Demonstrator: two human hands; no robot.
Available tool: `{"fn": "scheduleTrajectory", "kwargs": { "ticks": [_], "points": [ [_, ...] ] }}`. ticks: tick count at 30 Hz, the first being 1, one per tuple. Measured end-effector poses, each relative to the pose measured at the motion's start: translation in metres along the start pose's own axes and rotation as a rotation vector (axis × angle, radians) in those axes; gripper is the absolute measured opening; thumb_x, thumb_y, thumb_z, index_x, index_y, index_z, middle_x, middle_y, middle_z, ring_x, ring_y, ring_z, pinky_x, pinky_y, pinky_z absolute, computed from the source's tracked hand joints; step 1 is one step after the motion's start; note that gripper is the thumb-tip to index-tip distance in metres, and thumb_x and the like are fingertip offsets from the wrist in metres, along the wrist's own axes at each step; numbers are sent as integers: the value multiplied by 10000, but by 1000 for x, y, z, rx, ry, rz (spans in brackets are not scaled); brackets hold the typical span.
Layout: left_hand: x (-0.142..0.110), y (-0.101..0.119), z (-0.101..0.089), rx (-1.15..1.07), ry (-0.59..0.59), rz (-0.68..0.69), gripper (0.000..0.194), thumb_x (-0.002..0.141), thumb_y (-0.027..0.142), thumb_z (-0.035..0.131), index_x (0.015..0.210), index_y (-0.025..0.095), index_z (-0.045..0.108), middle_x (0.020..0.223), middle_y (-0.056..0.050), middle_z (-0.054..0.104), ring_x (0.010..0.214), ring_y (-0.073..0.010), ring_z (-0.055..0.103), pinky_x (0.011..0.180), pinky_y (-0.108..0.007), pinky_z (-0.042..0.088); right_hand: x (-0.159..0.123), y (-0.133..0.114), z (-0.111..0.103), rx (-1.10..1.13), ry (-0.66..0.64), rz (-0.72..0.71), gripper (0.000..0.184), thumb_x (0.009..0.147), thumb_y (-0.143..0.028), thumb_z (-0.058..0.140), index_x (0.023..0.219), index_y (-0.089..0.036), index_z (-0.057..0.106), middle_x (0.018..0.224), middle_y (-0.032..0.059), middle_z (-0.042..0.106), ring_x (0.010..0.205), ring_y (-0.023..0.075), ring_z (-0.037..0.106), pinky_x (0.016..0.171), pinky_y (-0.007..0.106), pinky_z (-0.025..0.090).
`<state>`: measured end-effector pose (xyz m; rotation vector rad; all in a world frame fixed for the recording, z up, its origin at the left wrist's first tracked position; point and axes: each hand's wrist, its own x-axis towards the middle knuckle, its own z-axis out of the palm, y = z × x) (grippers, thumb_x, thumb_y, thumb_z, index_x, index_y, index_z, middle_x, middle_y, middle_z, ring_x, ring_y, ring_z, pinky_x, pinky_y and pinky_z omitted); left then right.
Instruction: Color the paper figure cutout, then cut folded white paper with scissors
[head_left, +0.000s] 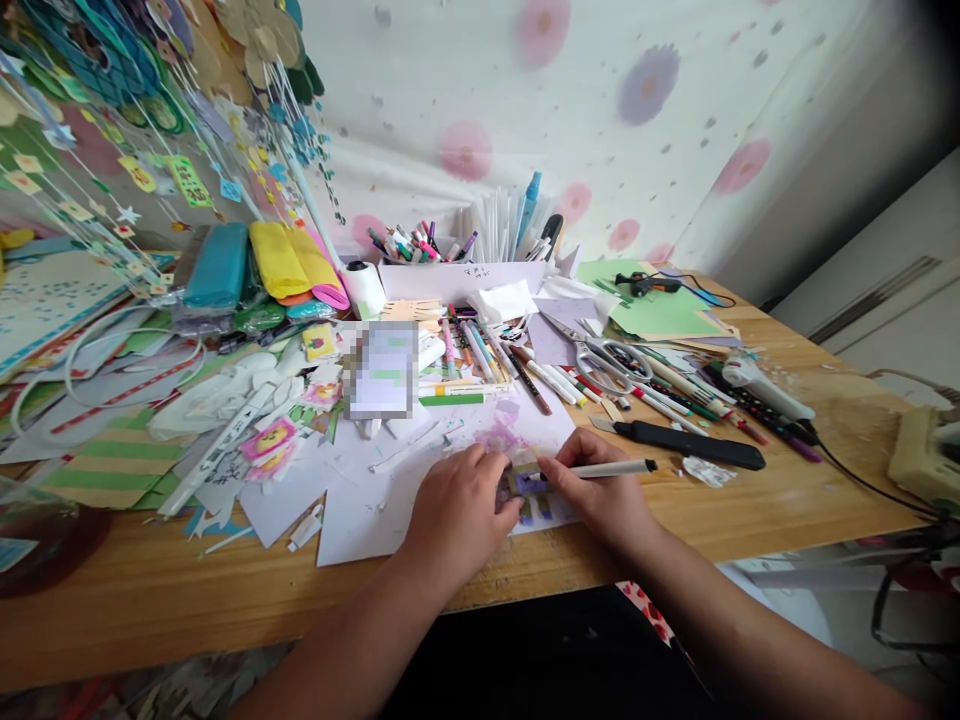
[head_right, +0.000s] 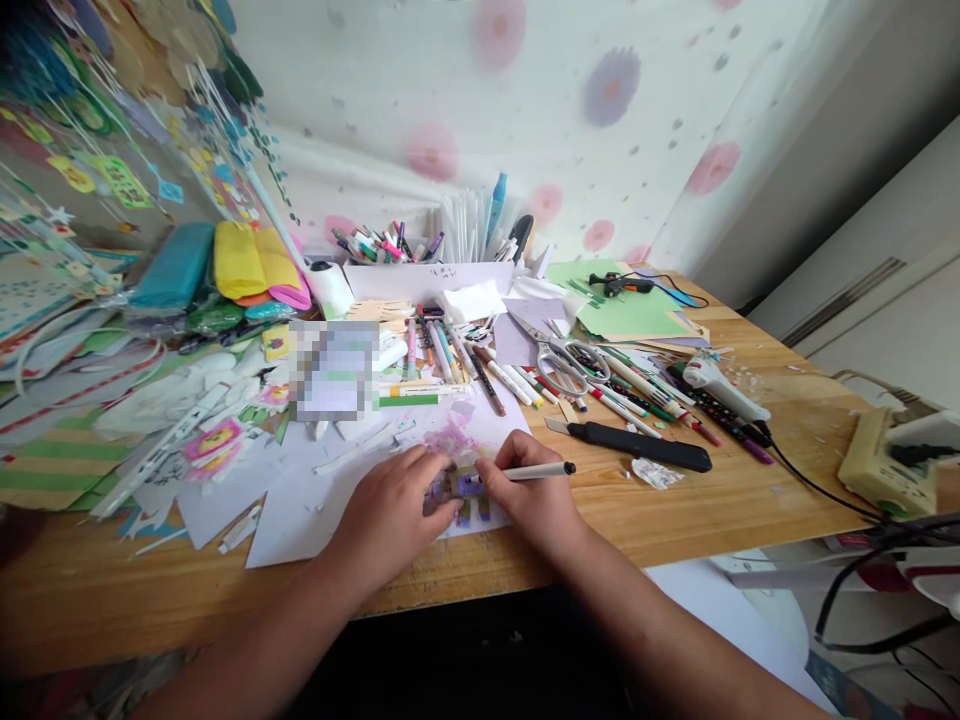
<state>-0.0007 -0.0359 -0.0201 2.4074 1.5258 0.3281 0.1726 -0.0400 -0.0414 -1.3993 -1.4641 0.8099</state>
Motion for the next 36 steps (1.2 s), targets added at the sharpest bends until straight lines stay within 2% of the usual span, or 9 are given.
{"fn": "scheduleTrajectory", "kwargs": {
  "ticks": [7, 12, 17, 22, 36],
  "points": [
    [-2, 1, -1, 8, 12, 0, 153, 776, 305, 613, 898, 213, 610, 912, -45, 626, 871, -248, 600, 746, -361, 458, -2, 0, -1, 11, -50, 4, 285, 742, -369, 646, 593, -211, 462, 515, -38, 466, 463, 98, 383, 431, 232, 298],
    [-1, 0, 0, -3, 9, 2, 169, 773, 303, 616, 919, 217, 609, 927, -43, 628, 876, -244, 599, 748, -356, 457, -2, -1, -2, 4, -11, 18, 280, 735, -369, 643, 590, -208, 465, 524, -30, 479, 473, 101, 398, 439, 232, 317],
    [-1, 0, -1, 4, 14, 2, 155, 774, 294, 613, 906, 213, 610, 921, -44, 627, 869, -241, 600, 748, -354, 458, -1, -1, 0, 22, -47, 17, 288, 730, -369, 652, 583, -211, 461, 506, -39, 467, 455, 96, 379, 422, 228, 295],
    [-2, 0, -2, 9, 6, 12, 160, 778, 293, 610, 916, 212, 607, 922, -45, 626, 869, -242, 598, 744, -358, 463, -1, -3, -1, 6, -15, 9, 286, 731, -358, 654, 581, -212, 460, 509, -35, 481, 459, 99, 400, 430, 228, 318],
    [-2, 0, -2, 0, 4, 5, 173, 774, 289, 616, 929, 210, 611, 925, -46, 627, 878, -246, 600, 753, -362, 463, -3, -3, -2, 3, -53, -12, 294, 734, -374, 659, 583, -209, 468, 502, -36, 485, 454, 99, 402, 422, 224, 313]
  ]
}}
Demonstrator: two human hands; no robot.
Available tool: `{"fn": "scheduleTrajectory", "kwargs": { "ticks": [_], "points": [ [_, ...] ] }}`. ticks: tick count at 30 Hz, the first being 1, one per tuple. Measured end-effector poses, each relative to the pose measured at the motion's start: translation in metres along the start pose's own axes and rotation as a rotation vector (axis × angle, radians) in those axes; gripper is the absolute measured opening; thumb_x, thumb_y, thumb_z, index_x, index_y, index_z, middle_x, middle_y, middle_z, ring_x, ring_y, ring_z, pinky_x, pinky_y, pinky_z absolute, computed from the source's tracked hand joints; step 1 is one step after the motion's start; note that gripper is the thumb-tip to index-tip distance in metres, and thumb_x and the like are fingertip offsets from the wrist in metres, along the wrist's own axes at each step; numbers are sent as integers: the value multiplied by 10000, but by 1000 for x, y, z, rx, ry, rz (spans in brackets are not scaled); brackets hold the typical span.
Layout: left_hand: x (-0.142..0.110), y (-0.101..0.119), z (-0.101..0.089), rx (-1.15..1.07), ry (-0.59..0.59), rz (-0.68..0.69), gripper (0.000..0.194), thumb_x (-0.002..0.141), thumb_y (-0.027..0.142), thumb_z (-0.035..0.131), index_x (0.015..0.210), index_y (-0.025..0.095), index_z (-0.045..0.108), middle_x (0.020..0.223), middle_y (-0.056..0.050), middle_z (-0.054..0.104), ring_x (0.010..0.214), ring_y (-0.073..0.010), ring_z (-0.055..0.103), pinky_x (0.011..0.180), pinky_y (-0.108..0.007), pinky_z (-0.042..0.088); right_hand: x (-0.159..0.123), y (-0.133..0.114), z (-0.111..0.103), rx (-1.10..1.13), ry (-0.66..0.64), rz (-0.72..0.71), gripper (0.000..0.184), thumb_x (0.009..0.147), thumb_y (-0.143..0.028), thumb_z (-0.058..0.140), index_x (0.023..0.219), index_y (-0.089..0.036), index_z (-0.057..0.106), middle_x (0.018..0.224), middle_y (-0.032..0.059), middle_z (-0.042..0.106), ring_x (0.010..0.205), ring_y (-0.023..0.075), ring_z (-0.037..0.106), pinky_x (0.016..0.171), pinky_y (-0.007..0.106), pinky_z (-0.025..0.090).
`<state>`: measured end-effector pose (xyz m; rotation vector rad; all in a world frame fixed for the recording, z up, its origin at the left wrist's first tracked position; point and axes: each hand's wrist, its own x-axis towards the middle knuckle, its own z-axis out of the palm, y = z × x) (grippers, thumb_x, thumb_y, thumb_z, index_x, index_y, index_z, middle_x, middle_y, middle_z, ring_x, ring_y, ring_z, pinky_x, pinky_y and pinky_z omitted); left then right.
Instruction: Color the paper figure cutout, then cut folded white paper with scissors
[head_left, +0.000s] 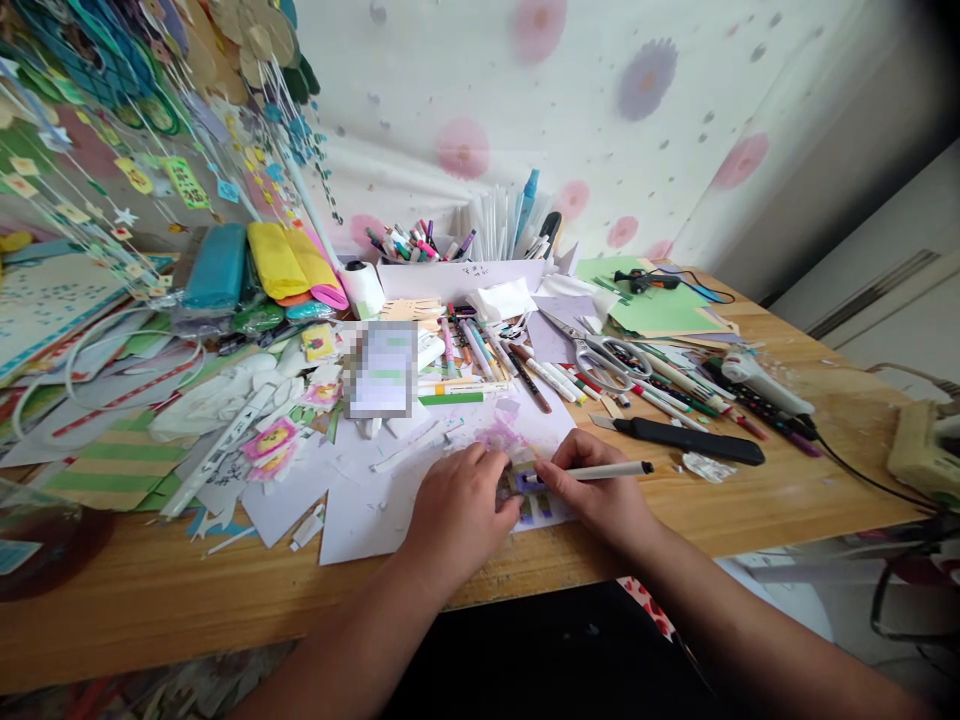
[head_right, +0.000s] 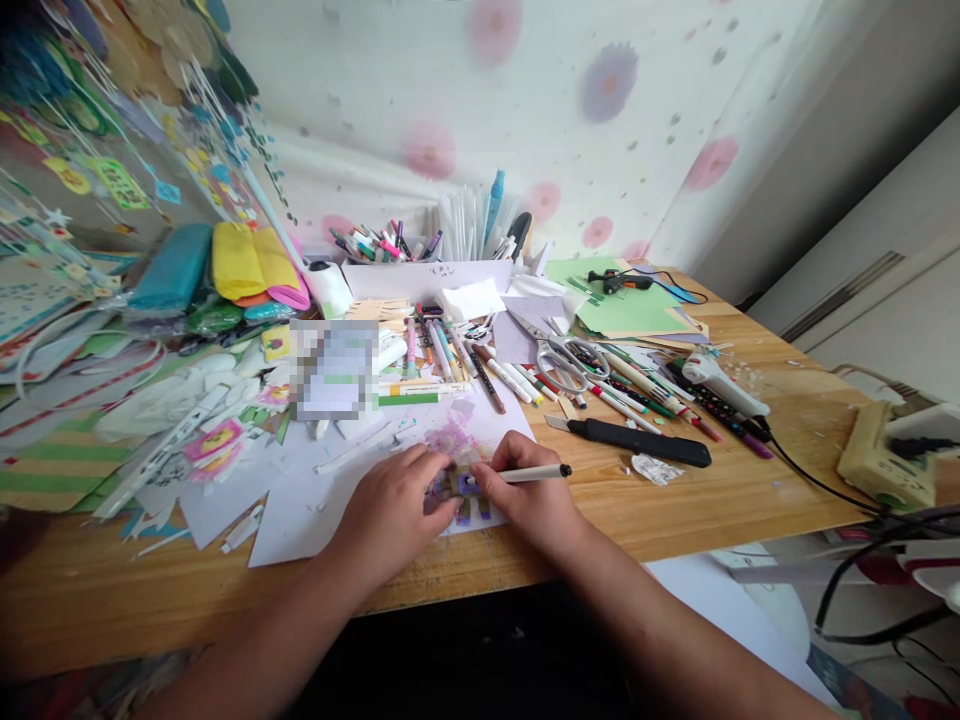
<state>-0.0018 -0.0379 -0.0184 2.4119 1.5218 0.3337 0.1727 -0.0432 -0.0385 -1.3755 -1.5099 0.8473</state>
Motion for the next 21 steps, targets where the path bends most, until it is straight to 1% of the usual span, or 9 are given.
{"fn": "scheduleTrajectory", "kwargs": {
  "ticks": [5, 11, 16, 21],
  "points": [
    [-1, 0, -1, 6, -3, 2, 163, 778, 287, 613, 922, 209, 612, 927, -47, 625, 877, -242, 598, 750, -357, 463, 1, -1, -1, 5, 30, 3, 292, 723, -366, 670, 572, -205, 478, 496, -33, 498, 452, 97, 412, 424, 223, 324],
    [0, 0, -2, -4, -20, -5, 186, 785, 293, 607, 950, 209, 619, 941, -50, 628, 890, -238, 599, 768, -356, 468, 1, 3, -5, 84, 153, 57, 293, 701, -350, 665, 567, -220, 440, 491, -51, 449, 441, 92, 368, 399, 218, 289],
    [0, 0, -1, -5, -20, -10, 193, 780, 287, 612, 957, 210, 623, 943, -50, 631, 891, -240, 600, 769, -358, 469, 2, 3, -4, 13, 161, 22, 286, 694, -320, 654, 545, -220, 431, 483, -53, 432, 453, 95, 363, 416, 221, 289],
    [1, 0, -2, -3, -21, -10, 194, 782, 293, 612, 957, 209, 626, 946, -56, 632, 893, -246, 602, 771, -362, 469, 3, 1, -3, -41, 133, 7, 274, 704, -327, 629, 545, -228, 429, 482, -48, 445, 452, 104, 382, 430, 234, 307]
  ]
}}
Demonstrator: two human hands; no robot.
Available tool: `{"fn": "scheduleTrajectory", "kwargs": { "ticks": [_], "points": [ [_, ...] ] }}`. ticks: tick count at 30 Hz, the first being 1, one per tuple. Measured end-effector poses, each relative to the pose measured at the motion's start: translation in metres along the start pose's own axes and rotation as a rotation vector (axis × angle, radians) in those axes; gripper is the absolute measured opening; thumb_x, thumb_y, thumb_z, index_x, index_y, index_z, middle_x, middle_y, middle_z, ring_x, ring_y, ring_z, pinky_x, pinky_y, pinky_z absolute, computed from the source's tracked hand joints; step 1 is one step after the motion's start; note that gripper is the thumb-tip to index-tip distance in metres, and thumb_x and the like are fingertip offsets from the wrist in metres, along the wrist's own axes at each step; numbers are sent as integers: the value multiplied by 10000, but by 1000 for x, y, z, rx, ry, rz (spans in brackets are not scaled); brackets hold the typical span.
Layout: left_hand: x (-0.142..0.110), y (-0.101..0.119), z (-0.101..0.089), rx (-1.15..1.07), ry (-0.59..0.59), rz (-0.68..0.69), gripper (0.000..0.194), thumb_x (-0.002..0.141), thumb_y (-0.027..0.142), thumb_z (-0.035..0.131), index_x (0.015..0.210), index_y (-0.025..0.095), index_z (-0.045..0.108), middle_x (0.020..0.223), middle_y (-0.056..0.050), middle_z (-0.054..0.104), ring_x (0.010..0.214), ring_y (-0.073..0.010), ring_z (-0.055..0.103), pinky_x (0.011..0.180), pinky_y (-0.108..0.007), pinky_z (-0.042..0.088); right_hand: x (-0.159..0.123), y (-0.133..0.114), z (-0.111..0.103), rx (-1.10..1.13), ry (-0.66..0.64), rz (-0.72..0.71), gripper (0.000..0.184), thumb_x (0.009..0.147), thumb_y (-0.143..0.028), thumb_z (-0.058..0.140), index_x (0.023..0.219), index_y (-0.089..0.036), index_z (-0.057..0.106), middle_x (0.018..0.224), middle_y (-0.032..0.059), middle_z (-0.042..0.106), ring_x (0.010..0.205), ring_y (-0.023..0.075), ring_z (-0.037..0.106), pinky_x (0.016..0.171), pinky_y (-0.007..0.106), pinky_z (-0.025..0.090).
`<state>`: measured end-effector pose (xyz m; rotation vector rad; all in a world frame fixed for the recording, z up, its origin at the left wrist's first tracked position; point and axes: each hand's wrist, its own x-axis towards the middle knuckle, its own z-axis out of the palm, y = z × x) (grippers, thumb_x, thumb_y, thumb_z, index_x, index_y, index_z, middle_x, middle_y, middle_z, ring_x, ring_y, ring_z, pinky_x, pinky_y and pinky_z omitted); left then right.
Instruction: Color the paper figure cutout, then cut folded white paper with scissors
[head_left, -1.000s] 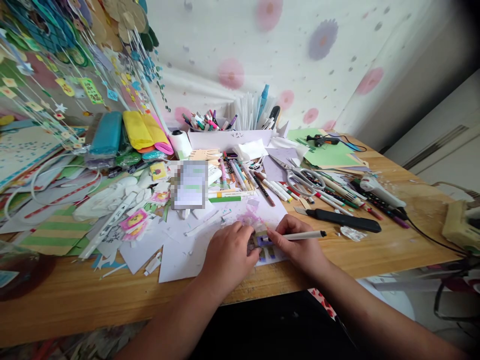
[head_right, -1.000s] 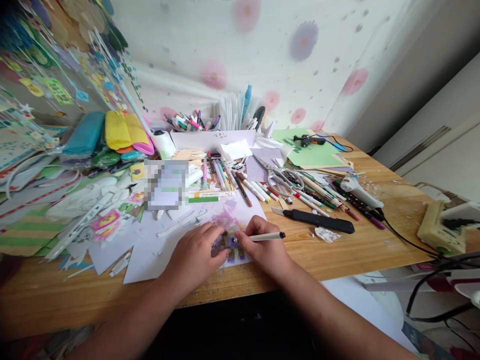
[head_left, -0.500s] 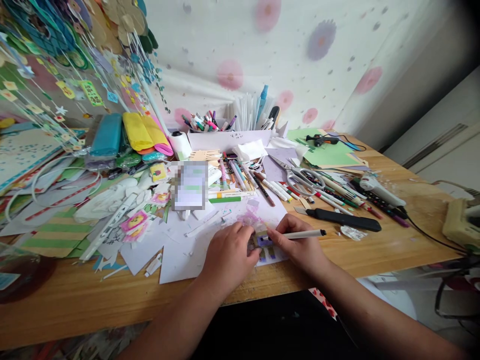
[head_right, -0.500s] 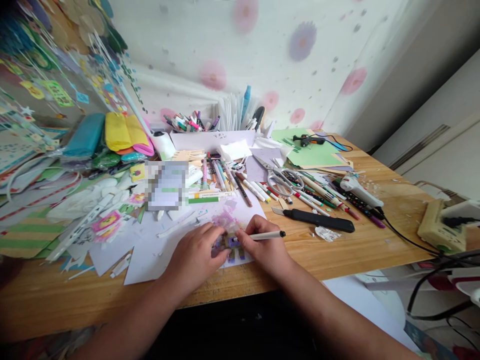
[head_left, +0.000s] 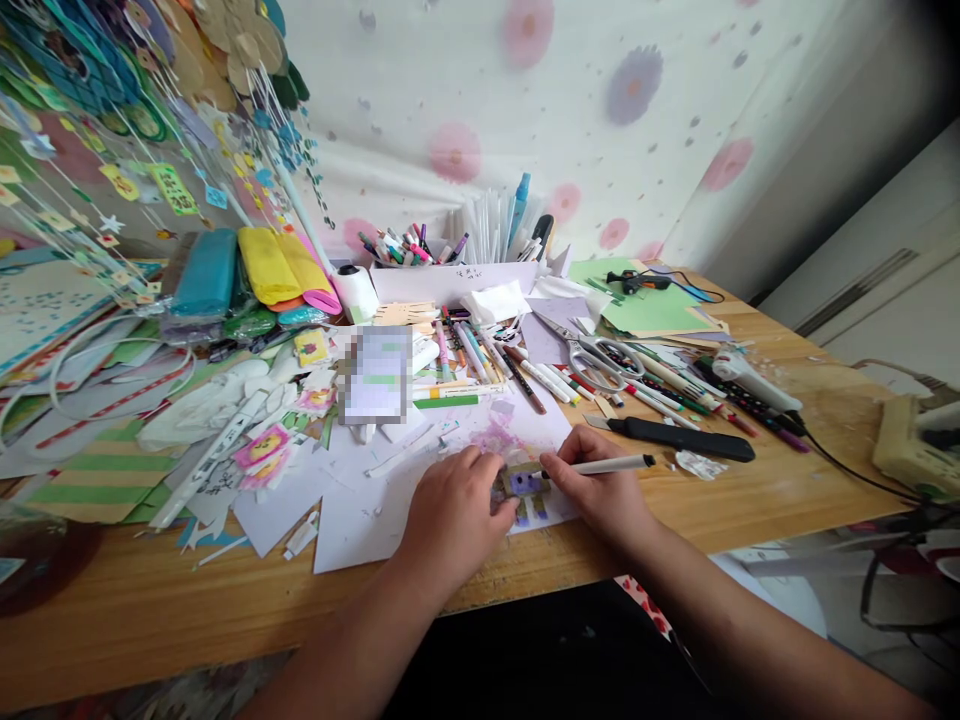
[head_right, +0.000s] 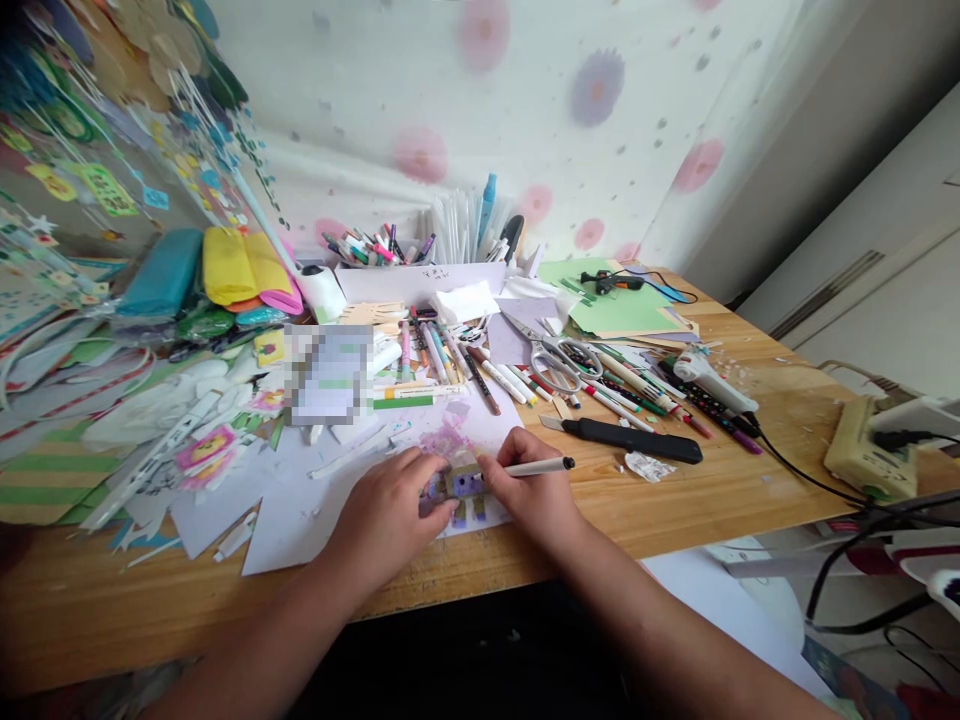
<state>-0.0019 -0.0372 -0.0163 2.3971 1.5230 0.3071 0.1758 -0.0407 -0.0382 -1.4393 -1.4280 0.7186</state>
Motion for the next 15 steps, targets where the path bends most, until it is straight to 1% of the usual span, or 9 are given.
{"fn": "scheduleTrajectory", "kwargs": {
  "ticks": [4, 11, 15],
  "points": [
    [0, 1, -1, -8, -4, -5, 193, 782, 280, 610, 960, 208, 628, 945, -56, 631, 889, -245, 602, 767, -361, 470, -1, -1, -1, -27, -27, -5, 275, 699, -336, 621, 536, -231, 426, 480, -44, 451, 446, 105, 386, 433, 241, 310],
    [0, -1, 0, -8, -9, 2, 190, 782, 291, 611, 954, 212, 620, 941, -50, 629, 888, -234, 598, 771, -351, 467, 0, 1, 0, -5, 20, 7, 277, 714, -312, 625, 547, -229, 420, 487, -50, 437, 457, 104, 378, 428, 231, 301],
    [0, -1, 0, -9, -1, -2, 180, 782, 285, 608, 944, 208, 622, 934, -52, 629, 886, -242, 599, 772, -363, 468, 0, 0, 0, 4, -11, 0, 271, 703, -322, 632, 548, -227, 432, 485, -48, 443, 457, 105, 379, 435, 235, 304]
  ]
}}
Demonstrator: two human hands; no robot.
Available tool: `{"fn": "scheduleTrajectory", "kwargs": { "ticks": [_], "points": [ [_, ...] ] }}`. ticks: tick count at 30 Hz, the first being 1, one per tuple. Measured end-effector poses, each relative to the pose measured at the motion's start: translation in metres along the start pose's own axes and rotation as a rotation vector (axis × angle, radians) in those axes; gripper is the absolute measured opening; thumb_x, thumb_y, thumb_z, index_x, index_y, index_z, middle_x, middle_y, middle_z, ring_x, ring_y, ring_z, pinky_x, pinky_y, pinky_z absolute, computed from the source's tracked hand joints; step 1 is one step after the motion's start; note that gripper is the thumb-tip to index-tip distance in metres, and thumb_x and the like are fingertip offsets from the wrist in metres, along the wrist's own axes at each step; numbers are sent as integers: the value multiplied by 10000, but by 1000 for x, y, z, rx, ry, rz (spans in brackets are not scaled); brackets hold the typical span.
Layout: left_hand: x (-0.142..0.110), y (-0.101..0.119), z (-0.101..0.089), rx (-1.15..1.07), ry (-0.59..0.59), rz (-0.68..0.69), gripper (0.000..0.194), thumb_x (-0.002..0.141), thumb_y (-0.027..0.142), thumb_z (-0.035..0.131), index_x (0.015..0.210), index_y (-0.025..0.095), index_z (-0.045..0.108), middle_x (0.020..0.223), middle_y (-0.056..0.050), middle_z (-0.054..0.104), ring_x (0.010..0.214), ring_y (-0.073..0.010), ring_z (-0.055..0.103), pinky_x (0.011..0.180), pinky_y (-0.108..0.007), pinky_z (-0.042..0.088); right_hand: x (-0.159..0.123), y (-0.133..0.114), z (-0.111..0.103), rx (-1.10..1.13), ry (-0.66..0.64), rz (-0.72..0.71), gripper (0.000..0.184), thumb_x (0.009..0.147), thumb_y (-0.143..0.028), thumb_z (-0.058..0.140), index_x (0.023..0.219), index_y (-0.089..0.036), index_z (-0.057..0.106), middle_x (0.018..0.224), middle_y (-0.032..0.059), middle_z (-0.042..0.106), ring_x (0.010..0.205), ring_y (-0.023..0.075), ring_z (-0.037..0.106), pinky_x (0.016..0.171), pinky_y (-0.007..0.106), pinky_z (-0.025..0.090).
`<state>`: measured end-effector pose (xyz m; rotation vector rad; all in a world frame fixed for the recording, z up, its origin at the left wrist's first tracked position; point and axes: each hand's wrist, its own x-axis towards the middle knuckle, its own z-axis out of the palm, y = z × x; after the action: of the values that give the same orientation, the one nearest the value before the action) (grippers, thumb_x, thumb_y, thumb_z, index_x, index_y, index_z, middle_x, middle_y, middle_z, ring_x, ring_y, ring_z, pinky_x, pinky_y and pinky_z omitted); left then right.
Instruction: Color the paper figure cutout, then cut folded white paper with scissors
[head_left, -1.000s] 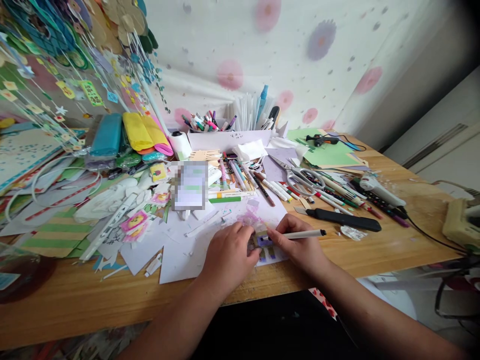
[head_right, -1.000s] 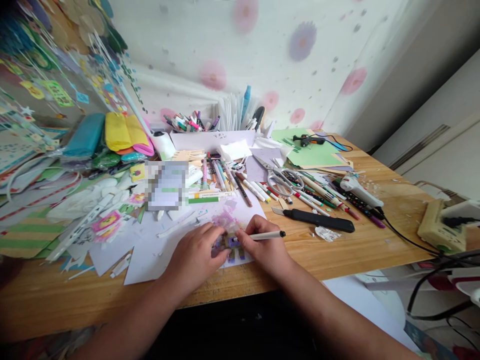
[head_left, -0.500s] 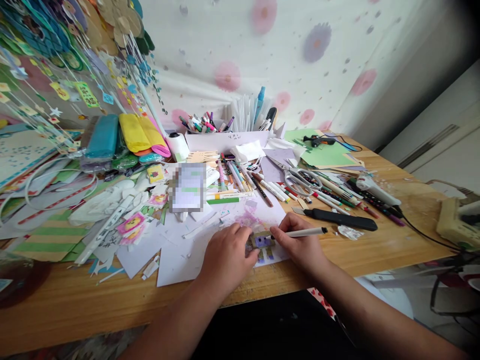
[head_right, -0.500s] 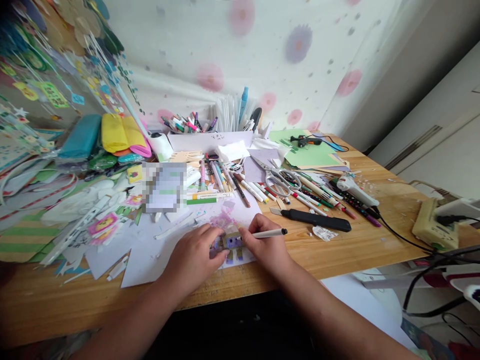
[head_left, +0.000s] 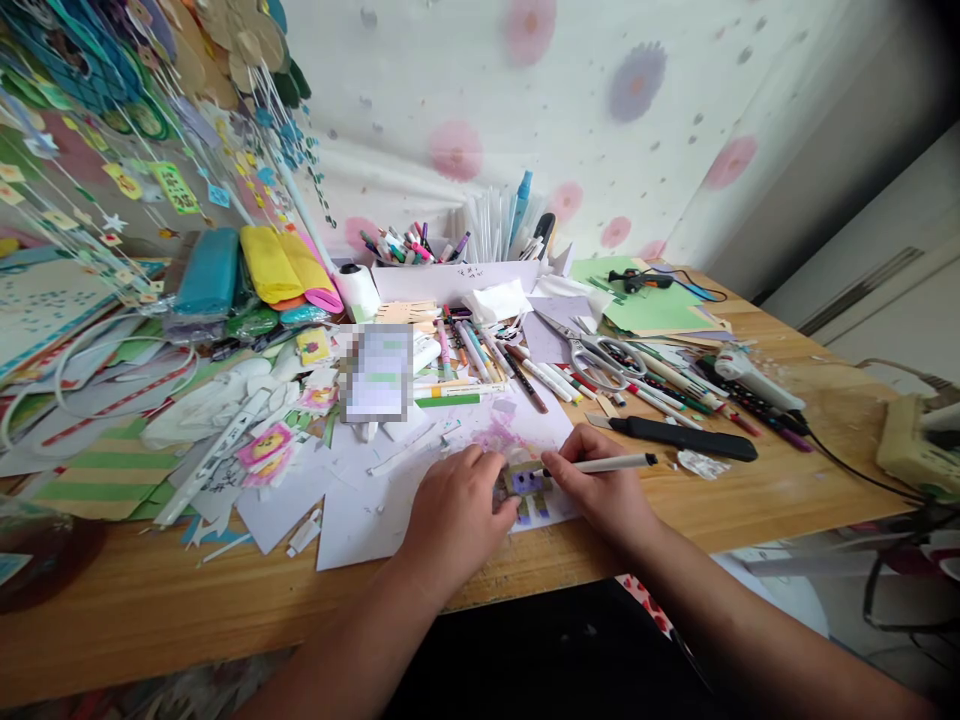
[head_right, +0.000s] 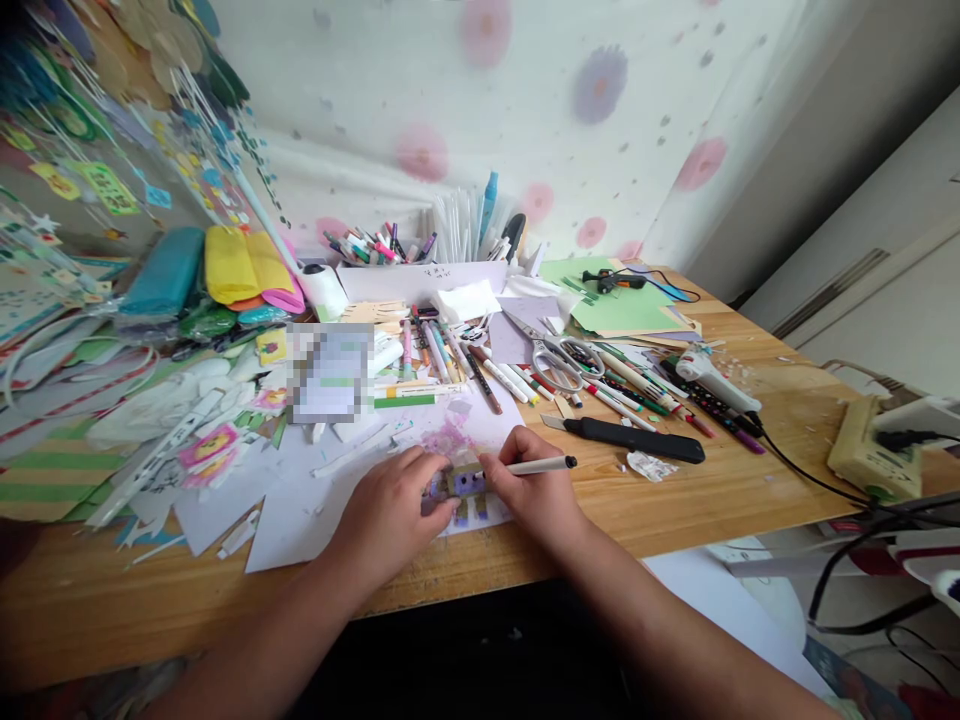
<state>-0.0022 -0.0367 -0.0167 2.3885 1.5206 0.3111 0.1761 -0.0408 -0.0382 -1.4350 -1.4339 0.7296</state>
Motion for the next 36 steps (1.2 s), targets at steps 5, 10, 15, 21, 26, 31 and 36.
{"fn": "scheduleTrajectory", "kwargs": {
  "ticks": [5, 10, 15, 21, 26, 31, 36],
  "points": [
    [-1, 0, 1, -7, 4, 3, 200, 775, 281, 614, 959, 204, 618, 941, -51, 630, 892, -245, 599, 772, -365, 467, 0, 0, 0, -10, 10, 6, 278, 709, -329, 618, 543, -229, 420, 493, -48, 431, 460, 105, 371, 439, 238, 302],
    [-1, 0, 2, 0, 8, -2, 196, 775, 274, 617, 958, 205, 618, 943, -52, 631, 896, -242, 600, 774, -357, 464, -1, 1, 0, 6, -3, 8, 277, 705, -321, 632, 551, -229, 421, 495, -48, 440, 466, 103, 378, 444, 236, 303],
    [-1, 0, 1, -8, 4, 5, 201, 780, 274, 613, 967, 199, 622, 943, -57, 629, 887, -244, 601, 770, -361, 464, -1, 0, 0, 0, 14, 2, 277, 714, -315, 622, 547, -230, 417, 495, -49, 434, 464, 105, 377, 444, 237, 305],
    [-1, 0, 1, -10, 11, 1, 195, 772, 276, 616, 950, 200, 629, 930, -53, 627, 879, -252, 601, 762, -370, 468, 0, 1, 1, 28, -5, 9, 279, 693, -331, 647, 545, -222, 437, 486, -48, 454, 458, 101, 384, 438, 231, 303],
    [0, 0, 3, -15, 8, 2, 190, 772, 283, 616, 945, 204, 628, 938, -54, 630, 886, -246, 602, 767, -361, 466, -1, 4, 0, 44, 3, 16, 278, 705, -311, 651, 555, -224, 433, 492, -50, 444, 461, 99, 372, 436, 233, 295],
    [0, 0, 3, -13, 16, -1, 200, 766, 284, 625, 948, 203, 626, 948, -57, 632, 890, -250, 604, 769, -364, 466, -3, 8, -2, 198, 21, 28, 274, 743, -336, 650, 595, -225, 448, 513, -47, 473, 452, 98, 387, 435, 233, 310],
    [-1, -1, 3, -16, 14, -5, 194, 758, 279, 630, 935, 201, 626, 932, -56, 632, 878, -249, 604, 764, -362, 464, -4, 2, -1, 106, -65, -32, 284, 723, -332, 651, 557, -220, 449, 490, -42, 458, 439, 96, 375, 420, 231, 297]
  ]
}}
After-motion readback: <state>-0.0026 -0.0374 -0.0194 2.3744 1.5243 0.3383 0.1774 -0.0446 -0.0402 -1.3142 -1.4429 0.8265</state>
